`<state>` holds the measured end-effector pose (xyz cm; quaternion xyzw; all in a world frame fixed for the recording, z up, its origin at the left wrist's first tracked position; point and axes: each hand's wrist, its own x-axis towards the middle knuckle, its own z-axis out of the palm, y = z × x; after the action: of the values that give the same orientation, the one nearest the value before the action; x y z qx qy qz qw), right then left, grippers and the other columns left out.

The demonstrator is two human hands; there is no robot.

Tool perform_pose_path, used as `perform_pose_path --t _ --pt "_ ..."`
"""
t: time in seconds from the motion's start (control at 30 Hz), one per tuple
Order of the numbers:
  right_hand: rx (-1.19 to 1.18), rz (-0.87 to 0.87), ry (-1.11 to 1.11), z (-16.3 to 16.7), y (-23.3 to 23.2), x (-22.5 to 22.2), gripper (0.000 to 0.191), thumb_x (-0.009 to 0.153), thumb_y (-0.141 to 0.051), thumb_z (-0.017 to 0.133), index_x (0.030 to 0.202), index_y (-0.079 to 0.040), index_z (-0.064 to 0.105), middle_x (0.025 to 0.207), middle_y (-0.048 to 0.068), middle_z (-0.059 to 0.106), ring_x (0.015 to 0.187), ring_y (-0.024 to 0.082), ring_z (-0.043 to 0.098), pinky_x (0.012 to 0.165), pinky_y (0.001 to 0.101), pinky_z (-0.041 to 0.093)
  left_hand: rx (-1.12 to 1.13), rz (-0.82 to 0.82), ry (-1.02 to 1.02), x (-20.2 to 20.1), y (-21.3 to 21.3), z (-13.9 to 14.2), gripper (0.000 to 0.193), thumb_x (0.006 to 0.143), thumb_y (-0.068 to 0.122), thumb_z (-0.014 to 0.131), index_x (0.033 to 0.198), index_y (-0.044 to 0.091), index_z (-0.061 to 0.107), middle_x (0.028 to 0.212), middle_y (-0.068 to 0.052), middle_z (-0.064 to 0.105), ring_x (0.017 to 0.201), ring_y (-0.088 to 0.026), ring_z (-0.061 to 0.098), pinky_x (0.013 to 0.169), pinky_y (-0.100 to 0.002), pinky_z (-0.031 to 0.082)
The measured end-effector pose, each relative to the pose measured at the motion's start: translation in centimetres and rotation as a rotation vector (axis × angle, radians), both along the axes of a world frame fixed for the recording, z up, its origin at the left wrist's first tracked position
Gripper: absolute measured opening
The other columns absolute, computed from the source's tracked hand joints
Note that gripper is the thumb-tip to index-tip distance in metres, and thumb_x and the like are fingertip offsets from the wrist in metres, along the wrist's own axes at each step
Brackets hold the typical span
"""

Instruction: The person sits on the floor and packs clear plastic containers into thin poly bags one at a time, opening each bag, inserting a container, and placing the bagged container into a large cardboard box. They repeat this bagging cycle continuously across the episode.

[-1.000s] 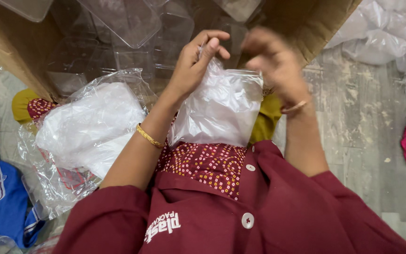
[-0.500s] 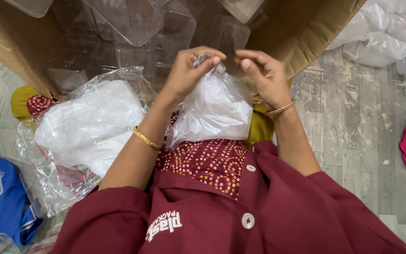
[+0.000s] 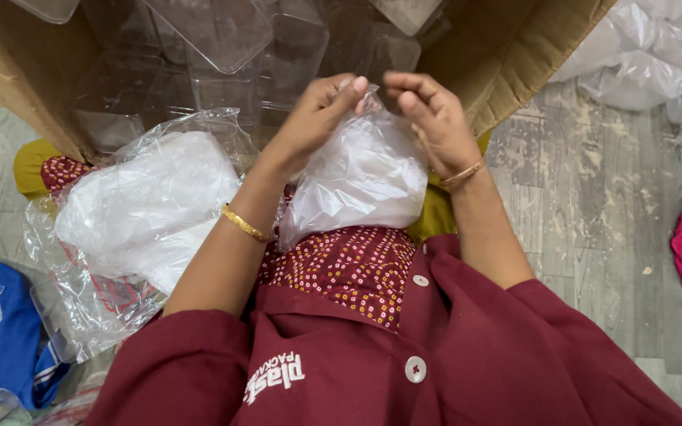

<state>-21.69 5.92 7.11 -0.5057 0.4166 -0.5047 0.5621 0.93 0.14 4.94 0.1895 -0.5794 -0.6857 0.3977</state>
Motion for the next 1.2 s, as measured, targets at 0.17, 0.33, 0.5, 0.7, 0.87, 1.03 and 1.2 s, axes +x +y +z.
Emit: perform_pose_path --t 0.17,0.33,0.5,0.7,0.87,1.03,1.2 --pt "-0.003 0.091 -0.146 1.1 -1.2 2.3 0.018 0.106 -0.012 0.067 0.117 0.001 0.063 0.114 0.012 0.071 0.1 0.02 0.071 0.097 0.0343 0.058 0.018 -0.02 -0.009 -0.5 -0.1 0.1 0.044 0.11 0.045 0.05 0.087 0.009 0.06 0.088 0.004 0.059 0.085 -0.005 0.051 0.081 -0.023 0.043" --pt "-0.041 0.094 -0.011 0.9 -1.3 2.5 0.021 0.103 -0.008 0.069 0.12 0.003 0.063 0.108 0.01 0.07 0.099 0.017 0.069 0.096 0.0318 0.057 0.077 -0.066 0.026 0.1 -0.2 -0.6 0.047 0.109 0.047 0.048 0.087 0.008 0.062 0.091 0.004 0.062 0.088 -0.005 0.054 0.083 -0.022 0.044" --pt "0.003 0.045 -0.001 -0.3 -1.5 1.5 0.012 0.104 -0.009 0.068 0.111 0.002 0.065 0.101 0.006 0.07 0.092 0.013 0.066 0.089 0.0283 0.056 0.033 -0.09 -0.091 0.0 -0.5 -0.8 0.049 0.11 0.047 0.045 0.087 0.01 0.066 0.084 0.006 0.061 0.079 -0.005 0.051 0.074 -0.022 0.042" --pt "0.203 0.026 -0.27 -2.5 -1.3 -2.0 0.03 0.107 -0.029 0.071 0.091 -0.005 0.066 0.07 -0.003 0.056 0.056 0.004 0.048 0.053 0.0201 0.041 0.125 -0.007 -0.02 1.3 -1.4 -0.6 0.036 0.108 0.041 0.063 0.102 0.009 0.078 0.083 0.003 0.064 0.08 -0.006 0.049 0.079 -0.021 0.041" --pt "0.016 0.064 -0.678 -4.1 -2.7 -5.2 0.021 0.097 -0.019 0.071 0.079 -0.01 0.063 0.079 0.002 0.065 0.067 0.01 0.062 0.066 0.0246 0.053 0.107 0.062 -0.095 0.9 -4.7 -1.1 0.033 0.101 0.036 0.072 0.086 0.01 0.058 0.076 -0.001 0.064 0.064 -0.01 0.051 0.06 -0.029 0.039" --pt "-0.344 -0.351 0.579 -4.8 -9.2 -7.1 0.017 0.097 -0.004 0.063 0.108 -0.005 0.077 0.096 0.005 0.074 0.084 0.016 0.069 0.076 0.0295 0.057 -0.631 0.535 -0.524 -4.5 -7.3 -2.7 0.024 0.09 0.019 0.076 0.096 -0.001 0.065 0.083 -0.02 0.072 0.077 -0.038 0.069 0.067 -0.046 0.054" --pt "-0.44 -0.364 0.812 -7.8 -10.9 -7.8 0.028 0.09 -0.004 0.066 0.117 -0.007 0.07 0.107 0.007 0.076 0.097 0.021 0.074 0.085 0.0289 0.056 -0.506 0.55 -1.046 -8.7 -8.7 -5.0 0.015 0.082 0.008 0.065 0.095 0.004 0.072 0.098 -0.027 0.071 0.096 -0.044 0.069 0.08 -0.052 0.057"
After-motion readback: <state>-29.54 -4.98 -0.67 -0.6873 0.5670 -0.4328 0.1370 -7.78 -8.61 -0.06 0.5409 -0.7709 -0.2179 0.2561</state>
